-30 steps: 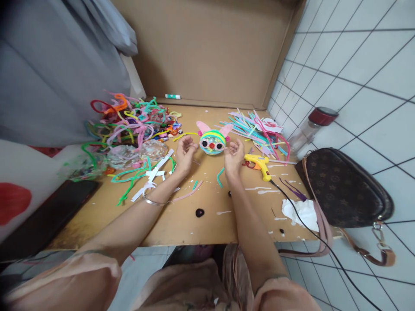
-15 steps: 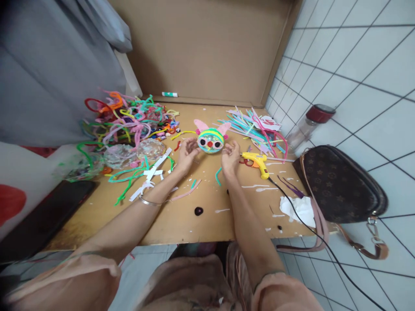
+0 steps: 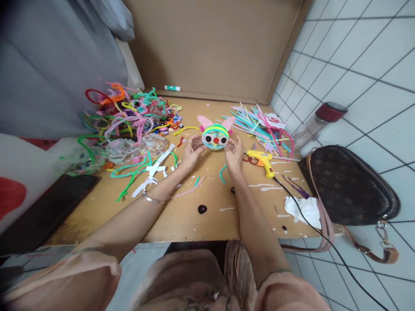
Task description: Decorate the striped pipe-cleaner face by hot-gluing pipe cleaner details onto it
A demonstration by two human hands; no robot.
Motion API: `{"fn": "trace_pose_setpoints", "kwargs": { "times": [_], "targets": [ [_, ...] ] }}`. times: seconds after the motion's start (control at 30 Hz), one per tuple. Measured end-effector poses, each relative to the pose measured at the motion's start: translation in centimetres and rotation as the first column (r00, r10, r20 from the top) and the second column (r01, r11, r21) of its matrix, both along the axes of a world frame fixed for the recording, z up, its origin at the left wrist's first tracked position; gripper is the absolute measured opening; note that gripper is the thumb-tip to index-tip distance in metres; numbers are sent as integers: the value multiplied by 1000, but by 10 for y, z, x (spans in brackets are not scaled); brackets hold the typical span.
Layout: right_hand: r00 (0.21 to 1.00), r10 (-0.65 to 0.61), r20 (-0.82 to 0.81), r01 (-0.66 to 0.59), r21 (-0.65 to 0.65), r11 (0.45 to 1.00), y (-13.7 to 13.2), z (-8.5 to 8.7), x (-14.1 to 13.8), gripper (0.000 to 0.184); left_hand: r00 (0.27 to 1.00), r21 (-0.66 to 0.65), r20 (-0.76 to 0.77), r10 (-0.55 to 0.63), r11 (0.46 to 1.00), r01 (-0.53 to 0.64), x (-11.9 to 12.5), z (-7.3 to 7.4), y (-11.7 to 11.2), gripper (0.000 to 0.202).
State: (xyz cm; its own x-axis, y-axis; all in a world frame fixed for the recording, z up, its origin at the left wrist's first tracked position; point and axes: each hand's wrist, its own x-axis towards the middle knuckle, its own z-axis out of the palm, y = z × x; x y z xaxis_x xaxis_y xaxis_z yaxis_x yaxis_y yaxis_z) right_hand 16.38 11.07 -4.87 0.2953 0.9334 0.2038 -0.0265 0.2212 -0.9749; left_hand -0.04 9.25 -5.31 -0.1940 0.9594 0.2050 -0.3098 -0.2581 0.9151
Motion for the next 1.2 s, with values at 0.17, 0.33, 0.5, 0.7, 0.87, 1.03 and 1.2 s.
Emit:
{"fn": "trace_pose_setpoints", "kwargs": {
  "times": [0.17, 0.33, 0.5, 0.7, 0.87, 1.03, 1.2],
  "targets": [
    [1000, 20, -22, -20, 11, 1000, 1, -1, 1, 62, 1000, -16, -16, 2, 1000, -2, -1, -1, 0, 53],
    [998, -30, -56, 28, -39, 999, -1, 3, -4, 66, 1000, -21, -19, 19, 1000, -19, -1, -2, 0, 54],
    [997, -52, -56, 49, -39, 998, 0, 3, -5, 65, 998, -50, -51, 44, 998, -46, -1, -3, 1, 53],
    [999, -22, -29, 23, 19, 1000, 4, -4, 1, 62, 996, -44, -46, 79, 996, -81, -1, -5, 2, 51],
    [1000, -28, -12, 29, 26, 999, 5, -4, 4, 61, 995, -60, -38, 95, 993, -97, -1, -3, 2, 49],
    [998, -61, 0, 61, 17, 998, 3, 0, 4, 61, 991, -70, -46, 129, 989, -132, -1, 0, 1, 46],
    [990, -139, 26, 138, 53, 989, -3, 7, 7, 53, 964, 3, -73, 254, 967, -255, -7, 6, -2, 28]
  ]
}}
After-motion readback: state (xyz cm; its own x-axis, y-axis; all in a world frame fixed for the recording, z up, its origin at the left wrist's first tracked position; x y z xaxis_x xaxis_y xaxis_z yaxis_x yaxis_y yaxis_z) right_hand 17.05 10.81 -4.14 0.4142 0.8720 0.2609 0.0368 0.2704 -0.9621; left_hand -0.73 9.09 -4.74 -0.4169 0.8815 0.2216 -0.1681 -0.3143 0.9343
